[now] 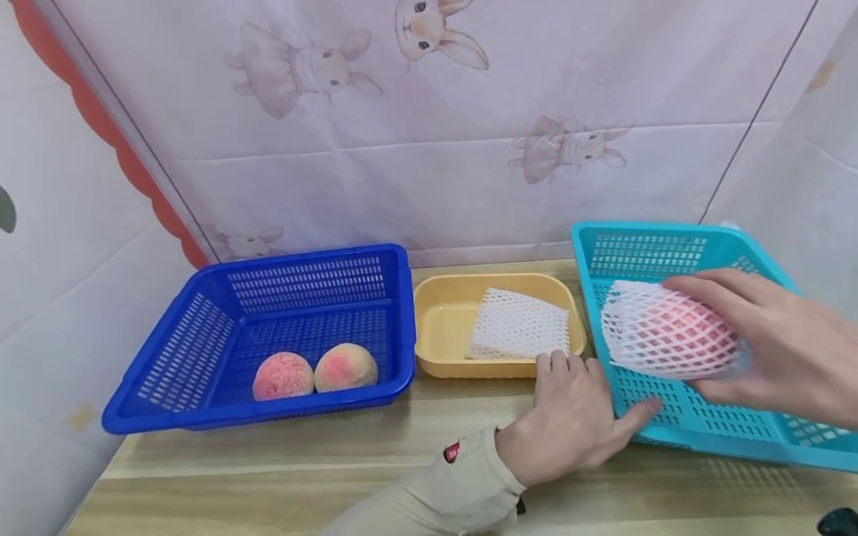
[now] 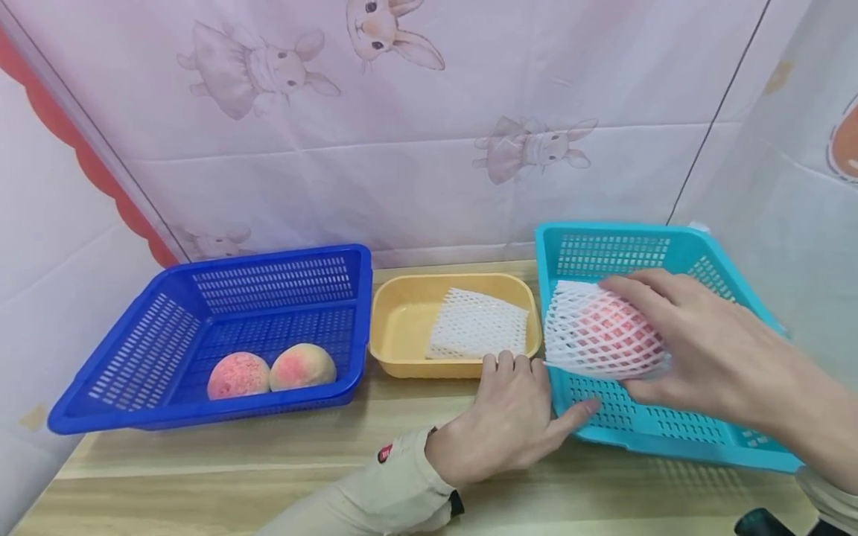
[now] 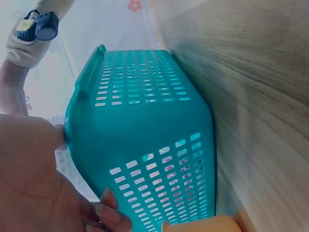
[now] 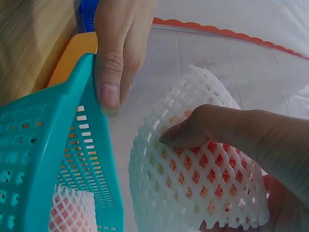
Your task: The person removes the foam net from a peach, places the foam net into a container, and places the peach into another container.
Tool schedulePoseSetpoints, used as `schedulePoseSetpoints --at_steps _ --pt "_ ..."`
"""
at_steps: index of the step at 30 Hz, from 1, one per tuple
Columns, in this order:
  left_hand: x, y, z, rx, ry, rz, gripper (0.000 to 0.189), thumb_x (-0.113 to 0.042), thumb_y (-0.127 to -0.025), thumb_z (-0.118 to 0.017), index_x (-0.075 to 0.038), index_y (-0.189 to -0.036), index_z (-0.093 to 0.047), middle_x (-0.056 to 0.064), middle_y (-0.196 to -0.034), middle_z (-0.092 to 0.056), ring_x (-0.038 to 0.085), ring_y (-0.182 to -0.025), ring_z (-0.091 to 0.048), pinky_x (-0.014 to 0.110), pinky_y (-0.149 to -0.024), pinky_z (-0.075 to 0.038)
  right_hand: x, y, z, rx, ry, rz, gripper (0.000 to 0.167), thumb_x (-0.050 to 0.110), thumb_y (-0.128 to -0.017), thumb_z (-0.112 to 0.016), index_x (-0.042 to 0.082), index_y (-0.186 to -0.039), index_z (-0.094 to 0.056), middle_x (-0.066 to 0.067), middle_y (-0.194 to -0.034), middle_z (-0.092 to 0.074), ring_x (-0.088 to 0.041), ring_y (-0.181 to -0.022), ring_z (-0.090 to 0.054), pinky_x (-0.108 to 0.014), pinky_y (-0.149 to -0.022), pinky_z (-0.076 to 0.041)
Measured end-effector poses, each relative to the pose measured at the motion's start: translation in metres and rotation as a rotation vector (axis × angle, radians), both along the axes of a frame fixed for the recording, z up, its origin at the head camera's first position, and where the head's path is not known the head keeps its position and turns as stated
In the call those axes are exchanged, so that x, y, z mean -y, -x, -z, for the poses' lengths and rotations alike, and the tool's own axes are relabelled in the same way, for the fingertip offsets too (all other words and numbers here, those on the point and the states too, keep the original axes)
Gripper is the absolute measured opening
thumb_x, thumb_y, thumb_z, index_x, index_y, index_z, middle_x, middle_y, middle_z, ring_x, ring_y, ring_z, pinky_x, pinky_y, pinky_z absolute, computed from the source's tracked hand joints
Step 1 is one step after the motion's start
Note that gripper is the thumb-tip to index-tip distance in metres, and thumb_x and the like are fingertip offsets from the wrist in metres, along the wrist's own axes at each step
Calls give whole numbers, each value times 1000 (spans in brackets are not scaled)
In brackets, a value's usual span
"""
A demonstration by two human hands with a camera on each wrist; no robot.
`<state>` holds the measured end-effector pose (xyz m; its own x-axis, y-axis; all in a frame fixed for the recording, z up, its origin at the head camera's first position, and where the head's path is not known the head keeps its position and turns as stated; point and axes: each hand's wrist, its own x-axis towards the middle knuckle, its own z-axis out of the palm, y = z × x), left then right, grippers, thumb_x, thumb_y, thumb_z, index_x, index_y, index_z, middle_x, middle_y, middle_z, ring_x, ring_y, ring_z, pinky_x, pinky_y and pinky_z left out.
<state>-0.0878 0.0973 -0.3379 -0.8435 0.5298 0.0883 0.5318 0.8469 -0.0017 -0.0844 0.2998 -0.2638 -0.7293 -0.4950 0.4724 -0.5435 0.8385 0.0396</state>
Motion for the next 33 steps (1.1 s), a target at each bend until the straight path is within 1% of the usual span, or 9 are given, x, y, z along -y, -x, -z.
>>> schedulePoseSetpoints --at_steps 5,8,11,12,15,19,26,31,33 --pt "5 -2 -1 -49 4 12 72 -73 -92 -16 -13 -91 -56 0 -78 -55 18 -71 -44 32 -69 -34 4 1 0 45 -2 28 110 35 -36 -97 8 -132 -49 -16 -120 -54 -35 -98 -52 -58 -65 -51" --pt "9 -2 -4 -31 0 -3 73 -73 -91 -16 -12 -93 -57 0 -80 -56 18 -73 -46 32 -71 -35 6 2 1 74 -6 32 110 35 -37 -97 8 -133 -48 -16 -121 -53 -36 -100 -51 -60 -68 -50" --pt "14 -1 -8 12 1 -32 77 -75 -90 -16 -12 -101 -58 1 -87 -59 19 -82 -49 34 -78 -38 10 3 2 94 3 38 109 35 -38 -97 10 -133 -49 -14 -122 -54 -35 -102 -51 -60 -71 -50" --pt "16 0 -9 17 0 -39 77 -75 -90 -16 -12 -101 -58 1 -87 -59 19 -82 -49 34 -79 -38 11 3 3 99 3 44 109 35 -38 -97 10 -133 -49 -14 -123 -54 -35 -102 -51 -60 -71 -50" --pt "23 1 -11 4 -2 -61 78 -75 -90 -17 -11 -105 -59 2 -90 -60 19 -85 -50 34 -82 -40 14 3 5 102 3 45 109 36 -38 -97 11 -133 -50 -14 -124 -54 -36 -103 -51 -60 -70 -50" --pt "33 3 -13 -18 -11 -83 75 -74 -91 -19 -11 -101 -59 2 -89 -59 19 -83 -50 34 -82 -40 17 4 8 104 -8 25 107 38 -40 -96 10 -132 -50 -16 -124 -54 -38 -101 -52 -59 -67 -50" --pt "50 4 -16 32 -22 -112 70 -71 -93 -22 -10 -93 -57 3 -82 -55 20 -80 -46 35 -79 -37 26 7 7 108 -6 -5 105 36 -40 -96 11 -132 -51 -14 -123 -55 -37 -103 -53 -58 -68 -51" --pt "63 4 -17 65 -4 -135 67 -68 -95 -23 -9 -92 -55 3 -79 -51 20 -80 -45 34 -80 -35 32 10 10 117 -8 -37 104 37 -43 -95 12 -133 -51 -11 -123 -54 -34 -103 -53 -57 -67 -52" --pt "69 4 -18 80 -15 -140 65 -66 -96 -24 -9 -93 -55 3 -80 -51 20 -81 -45 34 -80 -35 35 11 12 137 -8 -40 103 37 -44 -95 13 -134 -50 -11 -124 -54 -34 -104 -53 -57 -68 -52"
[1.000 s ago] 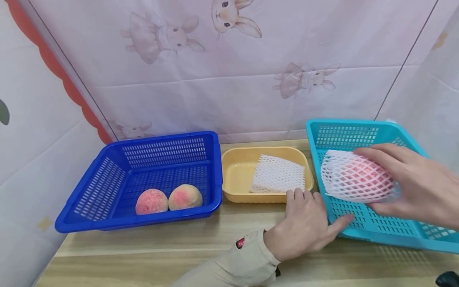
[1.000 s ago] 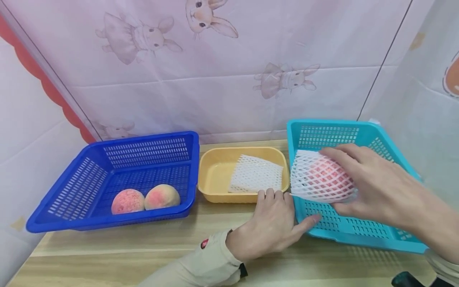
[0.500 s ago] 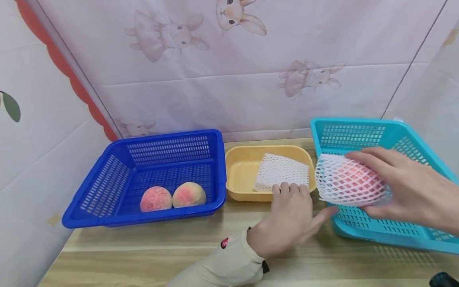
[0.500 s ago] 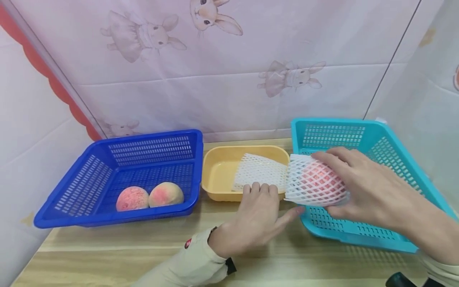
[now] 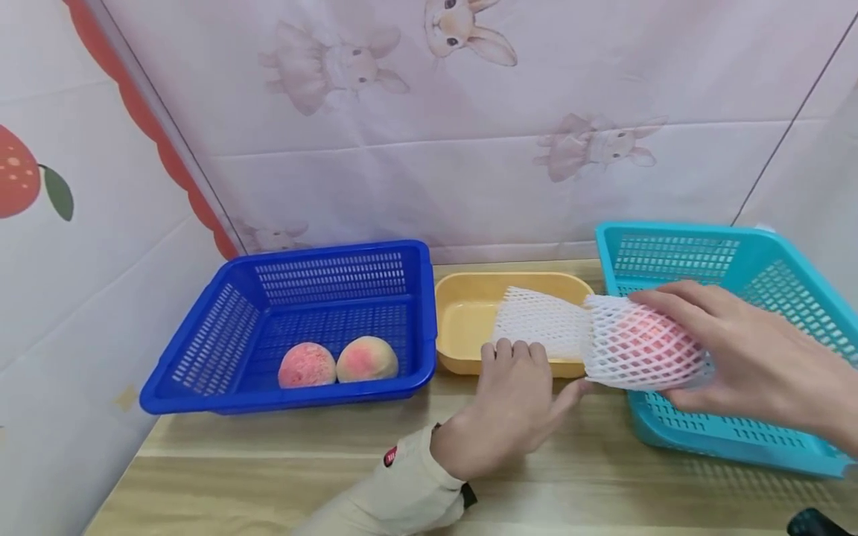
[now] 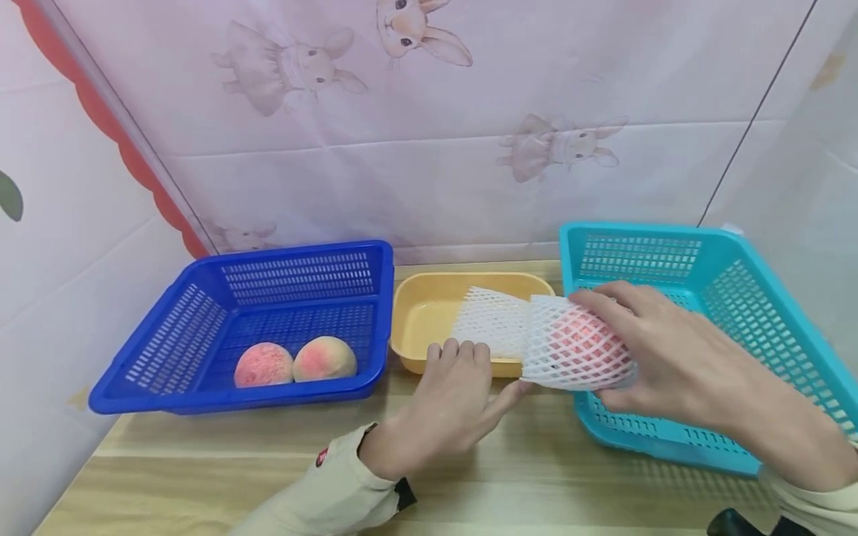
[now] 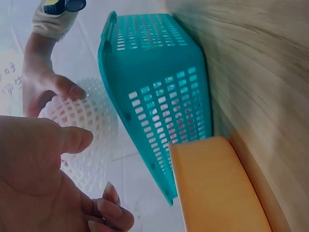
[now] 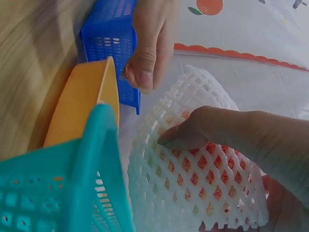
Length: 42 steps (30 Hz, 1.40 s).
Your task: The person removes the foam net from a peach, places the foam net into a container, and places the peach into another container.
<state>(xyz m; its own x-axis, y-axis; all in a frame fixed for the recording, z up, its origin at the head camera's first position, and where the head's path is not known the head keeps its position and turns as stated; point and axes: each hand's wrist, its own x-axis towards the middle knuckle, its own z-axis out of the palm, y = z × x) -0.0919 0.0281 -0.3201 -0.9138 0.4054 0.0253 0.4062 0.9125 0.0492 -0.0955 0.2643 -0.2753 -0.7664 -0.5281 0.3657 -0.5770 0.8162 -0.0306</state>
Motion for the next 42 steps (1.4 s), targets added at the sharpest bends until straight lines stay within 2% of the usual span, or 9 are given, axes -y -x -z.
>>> schedulePoseSetpoints --at_steps 8,14,17,22,26,33,36,39,42 --pt "25 0 -2 -22 -41 -22 61 -62 -98 -27 -8 -92 -55 3 -80 -51 21 -79 -44 36 -79 -35 13 3 4 18 22 -61 100 33 -46 -94 13 -134 -52 -9 -125 -55 -33 -104 -56 -52 -69 -53" --pt "46 -3 0 -138 -75 -36 54 -54 -101 -34 -7 -82 -53 2 -69 -45 21 -71 -43 34 -72 -34 26 6 11 12 43 -139 99 31 -46 -95 14 -133 -51 -7 -122 -56 -29 -101 -58 -46 -67 -55" --pt "52 -4 2 -160 -92 -38 52 -51 -101 -35 -7 -80 -53 2 -69 -45 22 -71 -43 33 -69 -33 29 7 15 21 41 -141 98 32 -47 -95 13 -133 -52 -8 -121 -56 -29 -101 -59 -46 -68 -55" --pt "59 -6 3 -150 -110 -41 52 -49 -102 -34 -6 -81 -53 3 -70 -45 22 -74 -45 33 -69 -33 35 7 22 44 40 -128 97 33 -49 -94 13 -133 -51 -11 -123 -56 -33 -102 -59 -52 -72 -54" --pt "63 -8 4 -151 -123 -16 49 -47 -102 -35 -6 -82 -53 2 -71 -44 20 -73 -44 31 -69 -33 42 7 29 24 58 -162 94 31 -49 -92 14 -133 -52 -10 -121 -57 -31 -101 -60 -51 -72 -53" --pt "68 -18 4 -48 -151 79 46 -43 -103 -38 -1 -101 -56 5 -87 -54 21 -88 -51 32 -82 -42 51 5 42 17 58 -188 94 31 -47 -91 13 -132 -53 -9 -118 -59 -28 -102 -59 -52 -73 -53" --pt "71 -22 7 -48 -162 100 37 -36 -102 -43 -1 -100 -54 6 -89 -53 22 -88 -50 31 -78 -45 56 4 48 19 60 -208 95 30 -47 -91 12 -131 -53 -9 -118 -59 -27 -103 -58 -49 -72 -53" --pt "76 -23 11 -36 -154 86 27 -28 -101 -47 -1 -98 -53 6 -87 -51 21 -83 -48 29 -71 -45 63 3 56 40 66 -221 94 30 -46 -91 10 -130 -53 -9 -118 -59 -27 -102 -59 -44 -72 -54" --pt "83 -21 16 27 -154 72 23 -25 -100 -48 -2 -98 -53 5 -86 -49 20 -83 -48 29 -70 -46 71 0 64 100 60 -214 93 29 -49 -90 11 -132 -52 -9 -121 -58 -27 -103 -59 -46 -76 -54"
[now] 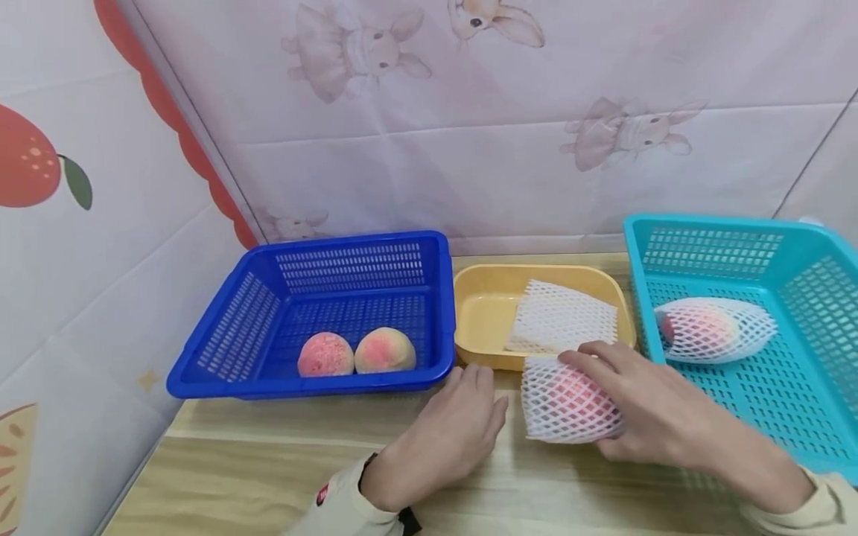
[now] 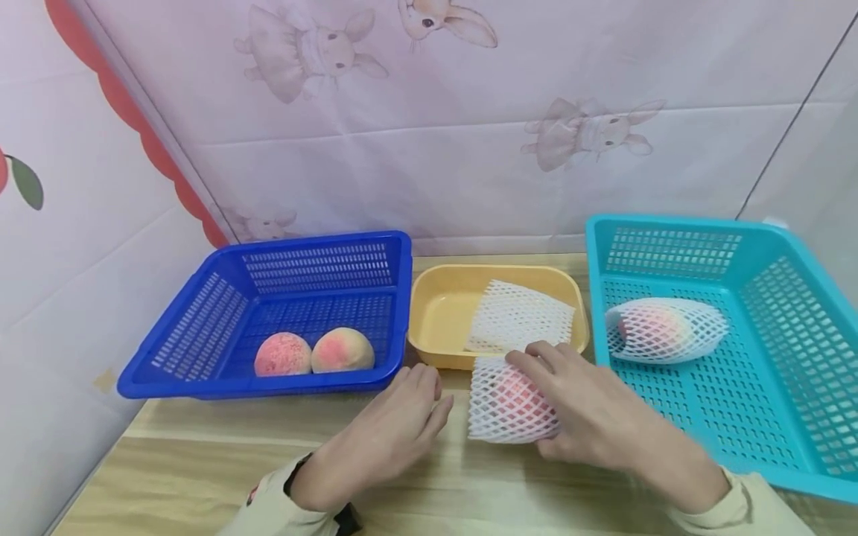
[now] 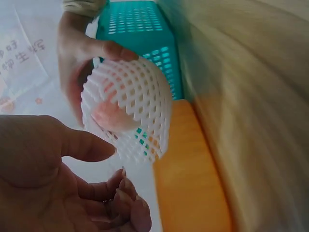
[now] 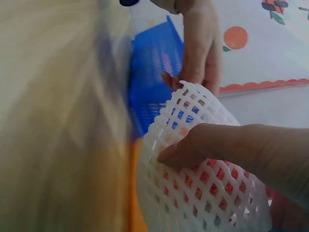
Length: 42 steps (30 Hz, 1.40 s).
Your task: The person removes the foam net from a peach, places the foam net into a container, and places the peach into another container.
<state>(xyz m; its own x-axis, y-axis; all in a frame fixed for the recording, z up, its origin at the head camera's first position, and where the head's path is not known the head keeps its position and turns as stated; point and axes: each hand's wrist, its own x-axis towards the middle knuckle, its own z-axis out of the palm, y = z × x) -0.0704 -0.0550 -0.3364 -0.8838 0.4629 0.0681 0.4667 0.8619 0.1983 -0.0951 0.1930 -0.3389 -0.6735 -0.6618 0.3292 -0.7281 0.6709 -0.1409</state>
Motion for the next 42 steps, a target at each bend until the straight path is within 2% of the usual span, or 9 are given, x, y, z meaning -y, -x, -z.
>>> schedulePoseSetpoints --at_steps 7,12,17,21,28,31,36,40,42 --pt "17 6 17 221 -191 56 19 -27 -96 -57 -8 -99 -55 -4 -89 -50 8 -82 -48 22 -71 -45 14 -9 10 21 -39 48 92 30 -52 -87 9 -135 -51 -8 -124 -56 -28 -108 -57 -46 -76 -54" --pt "22 11 20 278 -301 106 25 -26 -93 -64 -6 -107 -58 0 -100 -57 9 -90 -54 20 -78 -48 21 -16 15 84 -38 55 95 32 -54 -89 8 -136 -49 -10 -130 -52 -28 -113 -54 -44 -72 -55" --pt "23 18 20 347 -410 101 28 -21 -88 -71 -7 -110 -59 2 -102 -59 10 -91 -57 19 -77 -48 28 -19 26 125 -9 46 93 29 -55 -89 8 -136 -47 -7 -128 -51 -25 -112 -53 -44 -78 -53" --pt "23 20 26 362 -459 111 28 -12 -83 -74 -5 -107 -60 4 -99 -61 10 -88 -58 18 -75 -49 30 -19 34 119 13 46 93 29 -56 -89 8 -137 -46 -6 -126 -51 -23 -111 -53 -45 -82 -52" --pt "18 22 37 413 -567 73 43 1 -72 -77 3 -111 -59 7 -96 -60 16 -86 -60 20 -77 -51 27 -23 26 151 -30 72 109 38 -61 -90 9 -148 -32 -14 -140 -43 -32 -125 -46 -53 -96 -44" --pt "16 22 39 388 -584 59 52 1 -69 -78 4 -116 -58 8 -99 -60 18 -88 -61 21 -79 -51 24 -28 18 179 -48 109 110 36 -61 -90 9 -149 -30 -17 -144 -40 -35 -127 -44 -54 -95 -44" --pt "14 22 39 246 -547 99 51 -11 -70 -84 -3 -116 -62 7 -106 -63 18 -93 -61 25 -82 -50 21 -35 10 147 -53 161 90 22 -64 -90 5 -140 -44 -15 -134 -50 -33 -116 -54 -51 -87 -50" --pt "9 23 40 168 -526 162 47 -16 -71 -85 -5 -113 -65 6 -108 -65 18 -94 -61 25 -83 -50 18 -33 13 114 -46 139 83 12 -60 -90 5 -133 -51 -14 -127 -55 -32 -109 -58 -49 -83 -52" --pt "4 24 39 146 -493 166 49 -14 -70 -84 -4 -114 -65 7 -110 -65 18 -96 -61 25 -85 -49 16 -31 15 109 -42 120 83 11 -60 -90 5 -133 -51 -15 -128 -54 -32 -110 -57 -48 -82 -52"
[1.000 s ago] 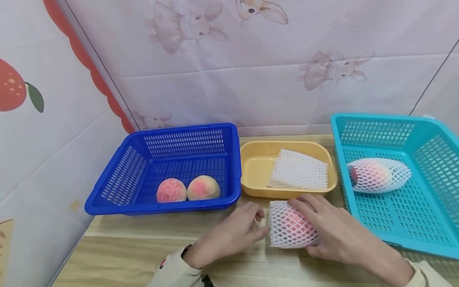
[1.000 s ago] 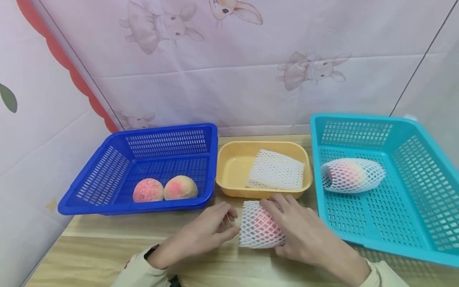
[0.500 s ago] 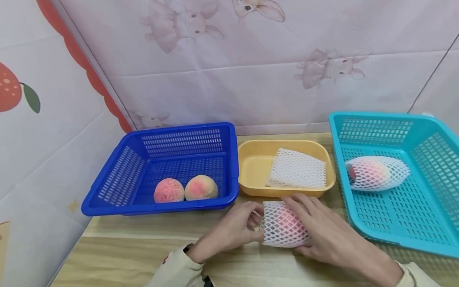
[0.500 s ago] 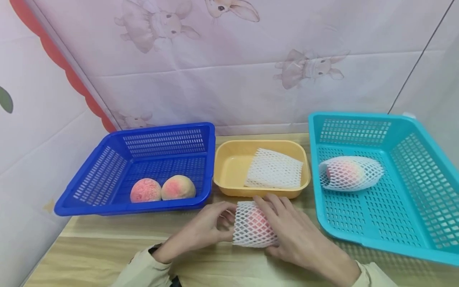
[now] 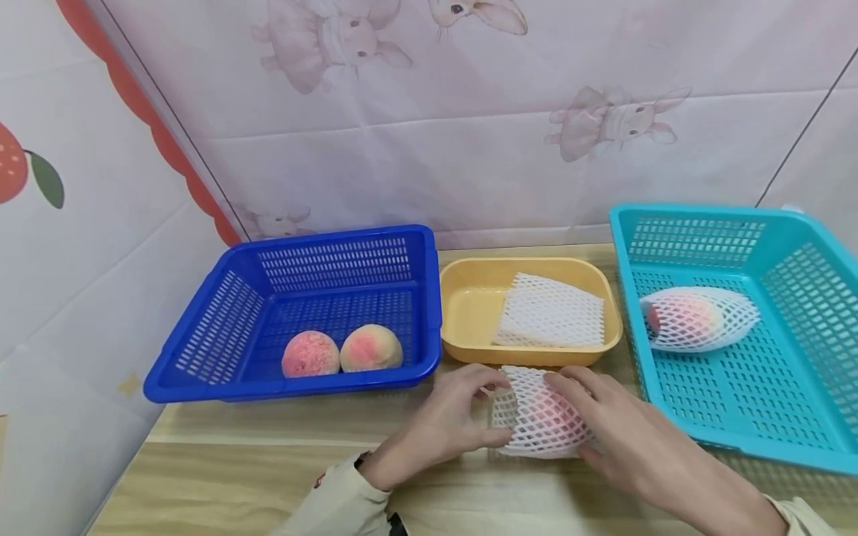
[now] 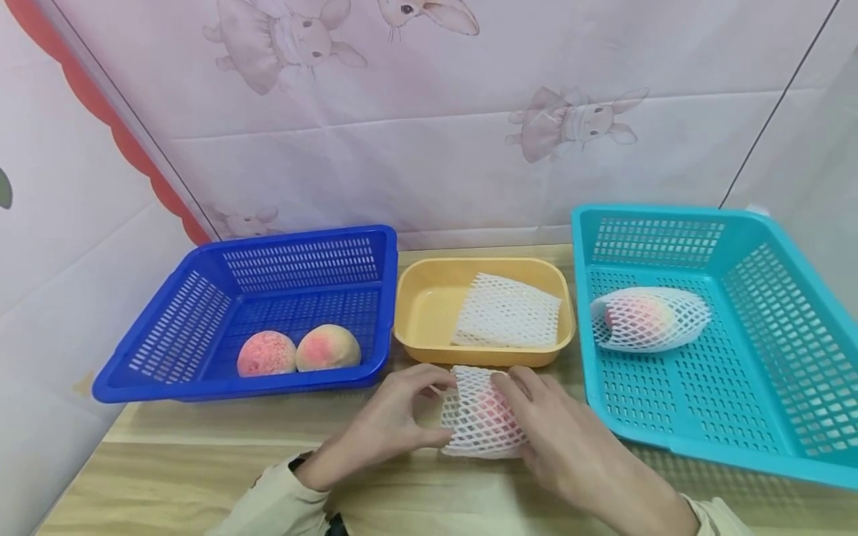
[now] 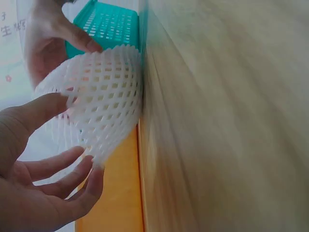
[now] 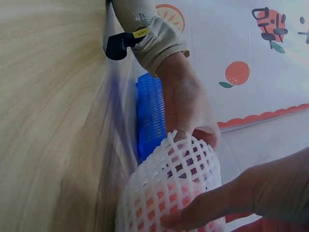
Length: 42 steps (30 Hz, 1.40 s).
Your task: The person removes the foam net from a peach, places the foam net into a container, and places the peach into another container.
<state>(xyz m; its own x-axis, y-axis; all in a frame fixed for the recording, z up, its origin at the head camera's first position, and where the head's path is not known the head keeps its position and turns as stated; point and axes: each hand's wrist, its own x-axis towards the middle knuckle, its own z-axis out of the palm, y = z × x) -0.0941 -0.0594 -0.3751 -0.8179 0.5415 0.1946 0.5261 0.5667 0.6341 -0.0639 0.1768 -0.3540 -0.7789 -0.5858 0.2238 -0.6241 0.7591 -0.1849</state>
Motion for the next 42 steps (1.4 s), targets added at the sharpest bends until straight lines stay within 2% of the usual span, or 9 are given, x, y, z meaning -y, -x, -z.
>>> schedulePoseSetpoints --at_steps 5,9,13,18,21,25,33,37,42 --pt "-12 0 -4 -35 143 -27 62 -3 -62 -82 -2 -121 -62 8 -120 -62 17 -104 -55 25 -92 -45 3 2 -1 -34 31 -20 79 19 -63 -90 9 -132 -54 -12 -126 -57 -27 -110 -58 -44 -83 -53" --pt "-16 0 -4 -80 179 -11 68 -4 -57 -85 -2 -121 -61 8 -121 -62 16 -104 -52 22 -92 -44 7 2 -4 -59 101 -26 71 24 -62 -91 11 -126 -61 -6 -119 -62 -21 -105 -60 -40 -81 -54" --pt "-17 2 -3 -62 163 35 66 -17 -62 -89 -7 -120 -60 1 -114 -63 12 -98 -51 20 -87 -43 7 3 -6 -43 202 -37 65 17 -61 -91 10 -120 -63 -3 -115 -64 -18 -100 -62 -35 -80 -54" --pt "-19 1 0 -62 221 107 70 -30 -73 -84 -9 -129 -49 2 -123 -57 13 -105 -53 24 -93 -44 7 6 -6 -26 351 -47 56 0 -57 -90 10 -106 -66 3 -105 -66 -12 -86 -65 -22 -67 -54" --pt "-20 -2 0 -106 253 106 73 -35 -78 -80 -7 -135 -45 7 -133 -53 18 -114 -53 28 -99 -42 6 6 -5 -53 345 -40 49 0 -57 -90 13 -99 -67 5 -99 -66 -10 -82 -64 -21 -65 -54" --pt "-20 -4 1 -121 240 97 72 -32 -79 -80 -6 -136 -45 9 -132 -54 18 -115 -54 28 -100 -42 5 6 -5 -121 313 -40 42 2 -59 -89 17 -93 -70 9 -92 -67 -7 -78 -64 -23 -63 -54" --pt "-18 2 -1 -92 116 91 60 -16 -69 -85 -11 -120 -55 0 -103 -63 5 -93 -57 13 -80 -46 2 8 -10 -223 305 -62 39 -2 -56 -89 17 -85 -71 9 -83 -68 -7 -73 -65 -22 -63 -54" --pt "-15 0 -6 -55 137 58 70 -8 -62 -86 -9 -125 -55 4 -109 -65 7 -96 -58 17 -84 -47 -2 9 -13 -242 314 -64 39 -3 -57 -88 18 -85 -71 11 -83 -68 -6 -74 -64 -21 -63 -53" --pt "-10 -4 -15 -59 167 26 77 -15 -62 -88 -7 -130 -54 8 -117 -65 11 -103 -59 21 -90 -47 -7 10 -19 -279 343 -68 43 -6 -53 -88 17 -85 -71 10 -83 -69 -5 -73 -64 -14 -65 -50"
